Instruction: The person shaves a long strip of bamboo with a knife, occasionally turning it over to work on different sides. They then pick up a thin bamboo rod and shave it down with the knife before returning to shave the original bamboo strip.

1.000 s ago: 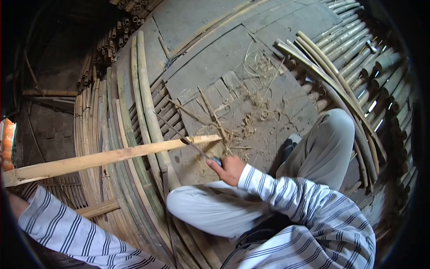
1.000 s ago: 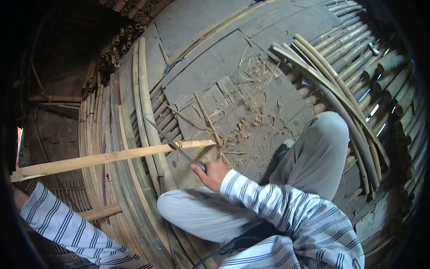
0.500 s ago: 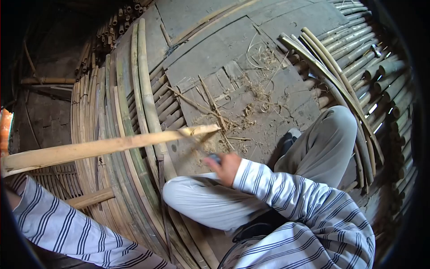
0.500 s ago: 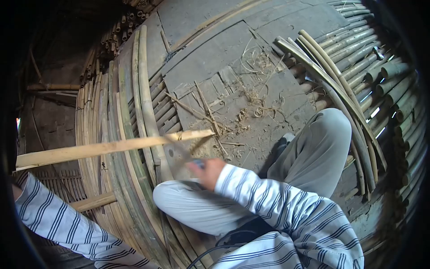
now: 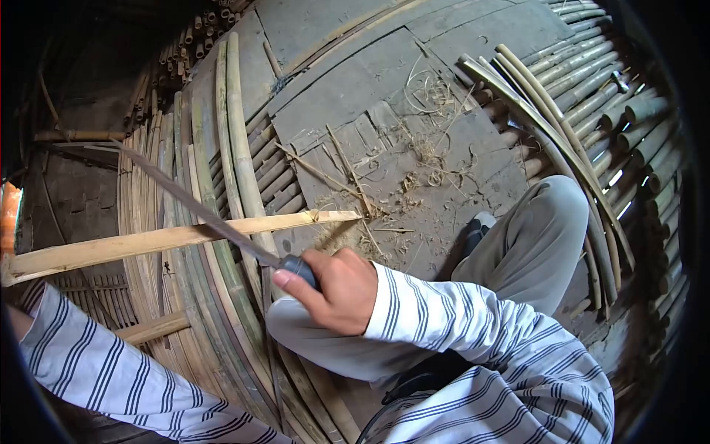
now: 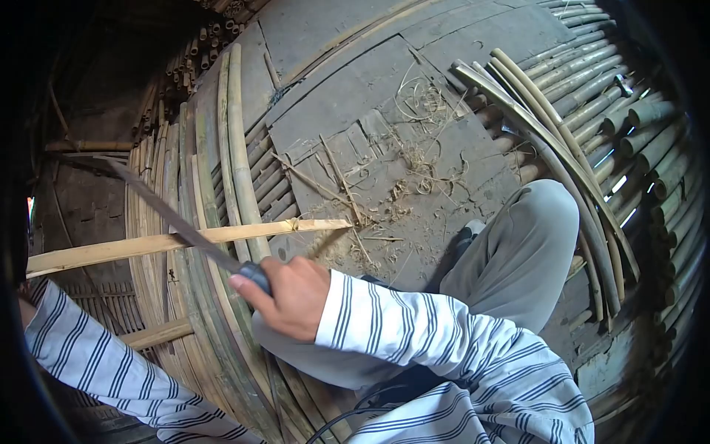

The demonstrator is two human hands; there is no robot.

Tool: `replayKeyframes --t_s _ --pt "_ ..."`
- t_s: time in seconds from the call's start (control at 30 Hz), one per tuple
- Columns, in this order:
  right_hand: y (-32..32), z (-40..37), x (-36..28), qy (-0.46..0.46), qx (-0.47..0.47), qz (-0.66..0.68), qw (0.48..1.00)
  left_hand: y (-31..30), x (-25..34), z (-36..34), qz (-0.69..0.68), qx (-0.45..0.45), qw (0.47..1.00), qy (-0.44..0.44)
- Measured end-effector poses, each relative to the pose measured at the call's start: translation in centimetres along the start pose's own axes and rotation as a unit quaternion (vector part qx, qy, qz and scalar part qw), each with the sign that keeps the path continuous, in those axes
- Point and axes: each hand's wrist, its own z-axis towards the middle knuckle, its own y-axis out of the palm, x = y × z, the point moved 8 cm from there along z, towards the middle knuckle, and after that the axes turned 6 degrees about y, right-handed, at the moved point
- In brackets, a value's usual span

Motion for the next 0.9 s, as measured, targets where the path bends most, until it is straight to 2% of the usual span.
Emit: replayKeyframes --t_s 0.1,0.13,0.17,0.2,0.23,0.27,0.33,0.43,0.5,0.57,0.63,0.7,0.77,0.83,0.9 --pt "0.6 -0.5 1.7 -0.033 0.03 0.021 0.999 -0.1 -0.1 0.1 -0.001 0.001 1.0 0.0" --pt "0.9 -0.5 4.9 -0.037 0.079 -0.024 0.996 -0.1 -0.1 0.3 0.002 0.001 1.0 0.002" --pt "1.7 -0.2 10.2 0.085 0.036 -0.086 0.992 0.0 0.0 0.4 0.004 -0.001 1.0 0.004" --pt "2.9 0.4 17.5 0.11 0.028 -0.136 0.984 0.0 0.3 0.4 0.003 -0.001 1.0 0.007" --pt "2.1 -0.3 16.3 0.123 0.007 -0.205 0.971 -0.1 0.4 0.3 0.002 -0.003 1.0 0.009" --pt "2.1 0.1 16.9 0.149 0.033 -0.157 0.976 0.0 0.5 0.0 0.0 -0.003 1.0 0.009" --pt "1.8 1.0 15.1 0.149 0.019 -0.156 0.976 0.1 0.4 0.2 0.011 -0.005 1.0 0.005" --pt "1.7 1.3 13.0 0.114 0.04 -0.181 0.976 0.1 1.2 0.0 0.011 -0.006 1.0 0.01" --pt "2.1 1.0 11.5 0.096 0.05 -0.127 0.986 0.1 1.1 0.0 0.014 -0.007 1.0 0.008" --pt "2.3 0.5 9.0 0.078 0.036 -0.07 0.994 0.0 1.2 -0.1 0.017 -0.007 1.0 0.008" --pt "2.1 0.1 7.7 0.09 0.0 -0.086 0.992 -0.2 1.2 -0.1 0.02 -0.007 1.0 0.006" --pt "2.1 -0.2 8.0 0.106 -0.045 -0.106 0.988 -0.3 1.3 0.0 0.022 -0.006 1.0 0.008" --pt "3.7 -0.2 15.8 0.185 -0.055 -0.154 0.969 -0.3 1.4 0.1 0.03 -0.008 0.999 0.01" --pt "3.5 -0.2 15.6 0.148 -0.028 -0.186 0.971 -0.5 2.0 -0.1 0.029 -0.009 0.999 0.017" --pt "3.3 0.5 15.2 0.171 -0.055 -0.181 0.967 -0.4 2.1 -0.2 0.032 -0.012 0.999 0.014"
